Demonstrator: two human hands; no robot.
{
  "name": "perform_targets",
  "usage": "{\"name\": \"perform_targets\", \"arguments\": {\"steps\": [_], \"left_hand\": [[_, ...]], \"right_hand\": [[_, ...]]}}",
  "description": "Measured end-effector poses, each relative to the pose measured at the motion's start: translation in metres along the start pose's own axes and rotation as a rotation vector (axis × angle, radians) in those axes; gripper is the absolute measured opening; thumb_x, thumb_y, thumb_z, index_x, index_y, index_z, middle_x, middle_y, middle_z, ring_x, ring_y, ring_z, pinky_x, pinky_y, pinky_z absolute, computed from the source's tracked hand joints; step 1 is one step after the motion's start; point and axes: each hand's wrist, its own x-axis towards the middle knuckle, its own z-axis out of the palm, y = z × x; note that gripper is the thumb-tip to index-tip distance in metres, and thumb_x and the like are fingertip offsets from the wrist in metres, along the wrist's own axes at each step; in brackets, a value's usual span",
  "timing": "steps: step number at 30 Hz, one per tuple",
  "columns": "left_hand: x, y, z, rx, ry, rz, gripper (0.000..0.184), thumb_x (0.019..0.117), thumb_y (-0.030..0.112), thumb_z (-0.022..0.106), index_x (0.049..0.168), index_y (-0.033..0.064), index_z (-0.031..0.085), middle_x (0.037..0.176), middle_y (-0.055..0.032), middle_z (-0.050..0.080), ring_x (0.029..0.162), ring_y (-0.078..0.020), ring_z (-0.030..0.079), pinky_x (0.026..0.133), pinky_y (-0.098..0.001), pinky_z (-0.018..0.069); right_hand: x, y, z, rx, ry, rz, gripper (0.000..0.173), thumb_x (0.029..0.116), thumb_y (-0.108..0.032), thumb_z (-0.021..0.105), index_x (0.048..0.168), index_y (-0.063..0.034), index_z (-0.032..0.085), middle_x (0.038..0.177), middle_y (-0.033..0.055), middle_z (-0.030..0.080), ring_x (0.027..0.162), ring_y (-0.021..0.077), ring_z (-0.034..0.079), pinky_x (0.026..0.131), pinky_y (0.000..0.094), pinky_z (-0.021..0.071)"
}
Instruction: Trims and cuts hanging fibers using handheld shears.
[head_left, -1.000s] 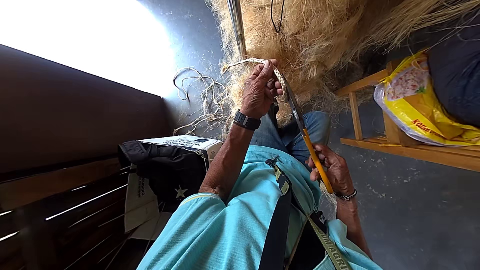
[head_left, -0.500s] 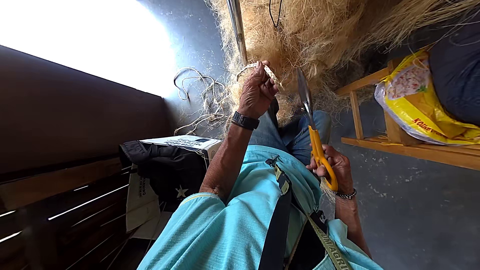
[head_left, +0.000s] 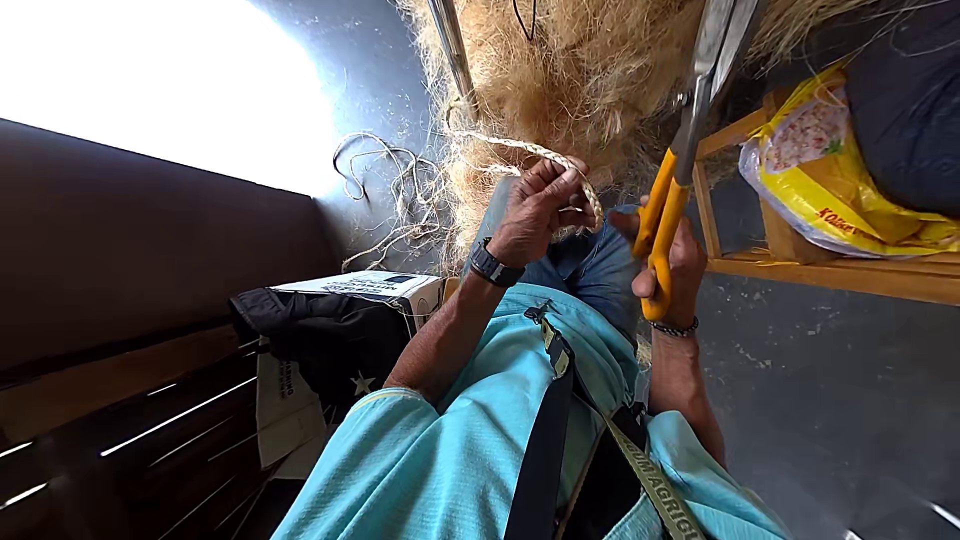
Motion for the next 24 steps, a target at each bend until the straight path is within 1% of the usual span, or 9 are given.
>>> {"name": "perform_targets", "arguments": {"steps": [2,4,6,9,12,16,19,22,24], "left_hand": [[-0.006,-0.011,0.004,0.033,0.008,0.004,0.011,0.1035,0.005,0.049,0.108,0.0048,0.06,0.09,-0.0089,0.071,0.077,-0.0209,0.072,0.075,-0.0418,0.0637],[-0.012,-0.019,0.006,0.094,0.045,0.017,0.011,0.1035,0.004,0.05,0.109,0.0036,0.06,0.088,-0.0077,0.07,0.071,-0.0165,0.069,0.068,-0.0352,0.0624],[-0.015,-0.022,0.005,0.141,0.082,0.027,0.01,0.1032,0.004,0.051,0.107,0.0028,0.06,0.086,-0.0082,0.07,0.06,-0.0117,0.064,0.054,-0.026,0.0569],[-0.017,-0.022,0.002,0.157,0.112,0.011,0.013,0.1035,0.005,0.05,0.108,0.0007,0.061,0.091,-0.0111,0.072,0.055,-0.0096,0.061,0.048,-0.0228,0.0525],[-0.013,-0.011,-0.003,0.181,0.215,-0.038,0.021,0.1081,0.011,0.045,0.111,0.0007,0.063,0.093,-0.0119,0.075,0.058,-0.0104,0.064,0.05,-0.0233,0.0539],[-0.003,0.018,-0.028,0.212,0.303,-0.098,0.026,0.1103,0.015,0.04,0.108,0.0025,0.063,0.092,-0.0104,0.075,0.061,-0.0101,0.067,0.053,-0.0221,0.0555],[0.004,0.047,-0.054,0.171,0.391,-0.067,0.031,0.1118,0.02,0.035,0.102,0.0085,0.062,0.09,-0.0034,0.074,0.06,-0.0036,0.062,0.054,-0.0164,0.0516],[0.003,0.07,-0.08,0.064,0.49,0.065,0.028,0.1119,0.019,0.036,0.11,0.0066,0.061,0.096,-0.0048,0.074,0.067,-0.0047,0.066,0.059,-0.0167,0.0545],[-0.003,0.08,-0.088,0.088,0.507,0.075,0.037,0.1138,0.027,0.029,0.12,0.005,0.058,0.102,-0.0063,0.074,0.074,-0.0075,0.07,0.064,-0.0191,0.0575]], "right_hand": [[0.007,0.0,0.005,-0.034,-0.014,-0.031,0.112,0.0698,-0.079,0.074,0.142,0.0022,0.046,0.124,0.0043,0.069,0.11,0.0123,0.068,0.091,0.0314,0.0594],[0.008,0.004,0.01,-0.094,-0.027,-0.02,0.113,0.0711,-0.085,0.067,0.143,0.0001,0.046,0.115,0.0004,0.069,0.095,0.0039,0.065,0.078,0.0236,0.0577],[0.005,0.011,0.013,-0.088,-0.037,-0.001,0.112,0.073,-0.085,0.065,0.145,-0.0011,0.046,0.111,0.0013,0.068,0.089,0.0041,0.065,0.073,0.0248,0.0579],[-0.002,0.021,0.015,-0.021,-0.055,0.049,0.107,0.0761,-0.084,0.063,0.144,-0.0029,0.047,0.107,0.0019,0.068,0.083,0.0063,0.065,0.068,0.0266,0.0584],[-0.007,0.026,0.016,0.089,-0.063,0.082,0.106,0.0752,-0.081,0.068,0.141,-0.0009,0.047,0.097,0.005,0.066,0.071,0.0134,0.064,0.059,0.032,0.0586],[-0.01,0.02,0.011,0.178,-0.126,0.069,0.103,0.0778,-0.072,0.074,0.145,-0.0004,0.042,0.1,0.0042,0.066,0.071,0.0135,0.066,0.059,0.0311,0.0603],[-0.009,0.016,0.009,0.157,-0.13,0.077,0.102,0.0779,-0.071,0.074,0.144,0.0003,0.043,0.099,0.003,0.066,0.073,0.0125,0.066,0.06,0.0303,0.0609],[-0.005,0.015,0.011,0.142,-0.107,0.084,0.1,0.0778,-0.072,0.074,0.141,0.0006,0.046,0.099,0.0019,0.067,0.073,0.0123,0.068,0.061,0.031,0.0623],[-0.002,0.014,0.013,0.154,-0.112,0.085,0.099,0.0795,-0.071,0.073,0.143,0.0005,0.045,0.099,0.0026,0.067,0.073,0.0129,0.068,0.061,0.0316,0.0626]]}}
